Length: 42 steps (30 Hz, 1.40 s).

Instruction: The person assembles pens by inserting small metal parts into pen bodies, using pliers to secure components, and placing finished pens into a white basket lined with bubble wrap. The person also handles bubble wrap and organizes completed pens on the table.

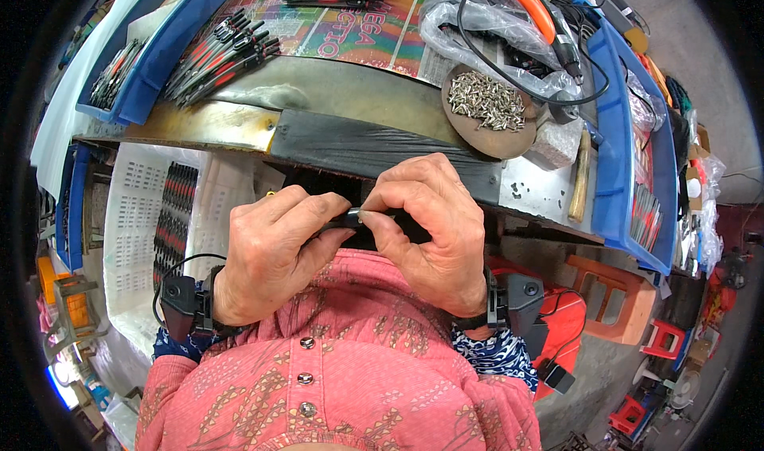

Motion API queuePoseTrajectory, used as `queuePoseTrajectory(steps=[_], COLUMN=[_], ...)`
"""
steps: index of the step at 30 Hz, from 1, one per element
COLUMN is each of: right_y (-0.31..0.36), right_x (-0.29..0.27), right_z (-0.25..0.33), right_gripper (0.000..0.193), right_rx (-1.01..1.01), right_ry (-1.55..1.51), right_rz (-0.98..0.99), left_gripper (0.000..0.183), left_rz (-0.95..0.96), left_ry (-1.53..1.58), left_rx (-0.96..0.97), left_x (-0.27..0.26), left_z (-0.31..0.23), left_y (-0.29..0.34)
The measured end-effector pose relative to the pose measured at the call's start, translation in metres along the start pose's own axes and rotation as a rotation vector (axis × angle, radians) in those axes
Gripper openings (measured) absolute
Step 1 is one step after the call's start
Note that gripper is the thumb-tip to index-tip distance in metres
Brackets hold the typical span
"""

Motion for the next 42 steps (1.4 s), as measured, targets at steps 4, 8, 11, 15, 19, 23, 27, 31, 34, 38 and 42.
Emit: queuePoseTrajectory(steps=[4,8,11,15,19,23,27,31,34,38,42], right_y=[-0.001,0.002,0.003,0.011,0.013,0.016,0.018,0.02,0.022,0.024,0.025], right_x=[0.0,0.0,0.001,0.004,0.008,0.013,0.015,0.017,0.017,0.022,0.027], right_z=[0.001,-0.004,-0.008,-0.014,-0.016,-0.018,-0.018,-0.021,-0.019,-0.012,-0.011], right_gripper=[0.014,0.014,0.012,0.01,0.016,0.018,0.019,0.021,0.018,0.011,0.009], right_rx=[-0.02,0.092,0.217,0.647,0.892,0.963,0.913,0.921,0.908,0.773,0.678], right_ry=[0.006,-0.056,-0.194,-0.555,-0.716,-0.838,-0.933,-0.802,-0.802,-0.661,-0.529], right_rz=[0.024,0.072,0.101,0.033,0.079,0.066,0.027,0.056,0.041,-0.102,-0.195], left_gripper=[0.026,0.024,0.024,0.024,0.025,0.028,0.031,0.03,0.03,0.027,0.027], left_rz=[0.005,-0.002,-0.01,-0.048,-0.076,-0.059,-0.03,-0.03,-0.025,-0.048,-0.086], left_ry=[-0.066,-0.138,-0.165,-0.163,-0.148,-0.109,-0.095,-0.097,-0.113,-0.144,-0.146], left_rx=[0.031,0.084,0.118,0.149,0.164,0.111,0.08,0.098,0.098,0.124,0.114], left_x=[0.002,0.003,0.005,0.005,0.005,0.003,0.0,0.003,0.006,0.008,0.007], left_z=[-0.001,-0.002,-0.002,-0.002,0.0,0.001,0.001,0.0,0.001,0.001,-0.001], left_y=[0.003,0.006,0.007,0.009,0.009,0.007,0.005,0.006,0.008,0.009,0.005])
Point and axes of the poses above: each hand's wrist, its own y-axis away from the middle knuckle, its own x-axis out of the palm, z = x × y, the point moved 4 cm from there along -y, towards the middle knuckle, and after that the axes turned 8 degrees about -y, right-handed, at the moved point
